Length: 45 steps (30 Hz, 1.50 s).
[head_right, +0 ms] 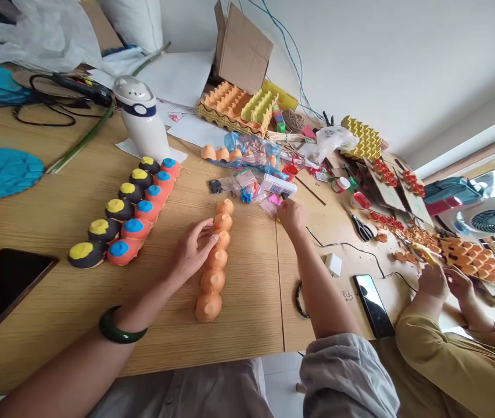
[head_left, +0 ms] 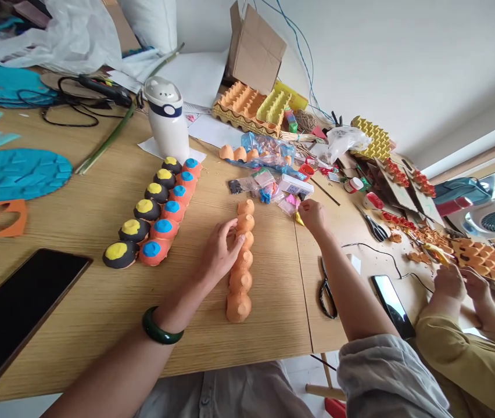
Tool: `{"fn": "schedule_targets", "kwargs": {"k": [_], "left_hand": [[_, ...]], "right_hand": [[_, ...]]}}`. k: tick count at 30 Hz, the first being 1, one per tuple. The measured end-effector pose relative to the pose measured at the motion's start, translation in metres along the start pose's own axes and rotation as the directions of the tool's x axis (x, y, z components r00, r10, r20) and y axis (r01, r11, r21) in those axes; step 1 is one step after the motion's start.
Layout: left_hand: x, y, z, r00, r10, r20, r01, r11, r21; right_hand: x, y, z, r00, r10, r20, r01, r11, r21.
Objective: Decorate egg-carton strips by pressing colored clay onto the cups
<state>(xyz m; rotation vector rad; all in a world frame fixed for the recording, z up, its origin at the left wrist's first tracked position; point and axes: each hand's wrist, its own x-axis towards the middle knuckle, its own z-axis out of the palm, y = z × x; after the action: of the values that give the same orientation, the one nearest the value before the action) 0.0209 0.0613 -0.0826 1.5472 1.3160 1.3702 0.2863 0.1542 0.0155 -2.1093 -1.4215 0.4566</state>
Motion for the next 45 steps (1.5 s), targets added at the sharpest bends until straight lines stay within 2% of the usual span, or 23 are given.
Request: {"fn": "schedule_targets", "kwargs": {"k": [4,8,11,14,17,18,20,21,22,24,26,28,31,35,37,40,45], "left_hand": [[0.0,0.0,-0.001,1.0,0.001,0.0,-0.001,1.0,0.018],[0.002,0.001,-0.003,1.0,0.014,0.0,-0.014,0.999,0.031],[0.002,0.007,-0.006,0.999,0.029,-0.022,-0.028,0.999,0.03],[0.001,0.019,-0.01,0.997,0.06,-0.042,-0.059,0.998,0.016],[0.0,0.033,-0.015,0.993,0.115,-0.037,-0.115,0.993,-0.015],[0.0,0.037,-0.016,0.99,0.138,-0.034,-0.139,0.99,-0.029],[0.0,0.044,-0.017,0.985,0.172,-0.009,-0.172,0.985,-0.014],[-0.001,0.046,-0.017,0.983,0.183,0.008,-0.183,0.983,0.002],[-0.001,0.047,-0.016,0.982,0.185,0.026,-0.185,0.983,0.01],[0.0,0.047,-0.016,0.987,0.154,0.042,-0.154,0.988,0.006],[0.001,0.045,-0.016,0.995,0.098,0.027,-0.098,0.995,-0.005],[0.002,0.043,-0.017,0.998,0.055,0.011,-0.055,0.998,-0.012],[0.003,0.042,-0.02,0.999,0.016,0.031,-0.015,0.998,-0.057],[0.002,0.046,-0.024,0.996,0.029,0.082,-0.022,0.996,-0.086],[0.002,0.049,-0.025,0.992,0.102,0.078,-0.102,0.995,-0.01],[0.002,0.052,-0.027,0.981,0.175,0.086,-0.183,0.978,0.097],[0.003,0.054,-0.029,0.98,0.182,0.084,-0.19,0.976,0.109]], "right_hand": [[-0.02,0.018,0.008,0.997,-0.074,0.031,0.078,0.984,-0.158],[-0.025,0.018,0.017,0.994,-0.112,0.006,0.112,0.981,-0.16],[-0.026,0.018,0.01,0.99,-0.131,-0.054,0.126,0.988,-0.086],[-0.035,0.02,0.004,0.984,-0.129,-0.127,0.137,0.989,0.06],[-0.055,0.019,0.012,0.992,-0.095,-0.087,0.114,0.964,0.241],[-0.063,0.016,0.017,0.995,-0.085,-0.06,0.1,0.937,0.335],[-0.081,0.007,0.032,0.998,-0.009,0.062,-0.039,0.679,0.733],[-0.09,0.001,0.039,0.993,0.007,0.115,-0.1,0.552,0.828],[-0.099,-0.006,0.046,0.987,0.01,0.16,-0.146,0.465,0.873],[-0.116,-0.018,0.057,0.973,-0.021,0.231,-0.205,0.383,0.901],[-0.13,-0.026,0.065,0.955,-0.096,0.282,-0.226,0.381,0.897],[-0.139,-0.029,0.069,0.947,-0.168,0.275,-0.186,0.415,0.891],[-0.144,-0.024,0.068,0.965,-0.192,0.181,-0.076,0.455,0.887],[-0.14,-0.017,0.059,0.981,-0.171,0.09,-0.009,0.425,0.905],[-0.136,-0.016,0.055,0.976,-0.18,0.12,-0.034,0.419,0.908],[-0.134,-0.016,0.053,0.947,-0.201,0.251,-0.142,0.438,0.888],[-0.135,-0.015,0.056,0.882,-0.295,0.367,-0.225,0.42,0.879]]}}
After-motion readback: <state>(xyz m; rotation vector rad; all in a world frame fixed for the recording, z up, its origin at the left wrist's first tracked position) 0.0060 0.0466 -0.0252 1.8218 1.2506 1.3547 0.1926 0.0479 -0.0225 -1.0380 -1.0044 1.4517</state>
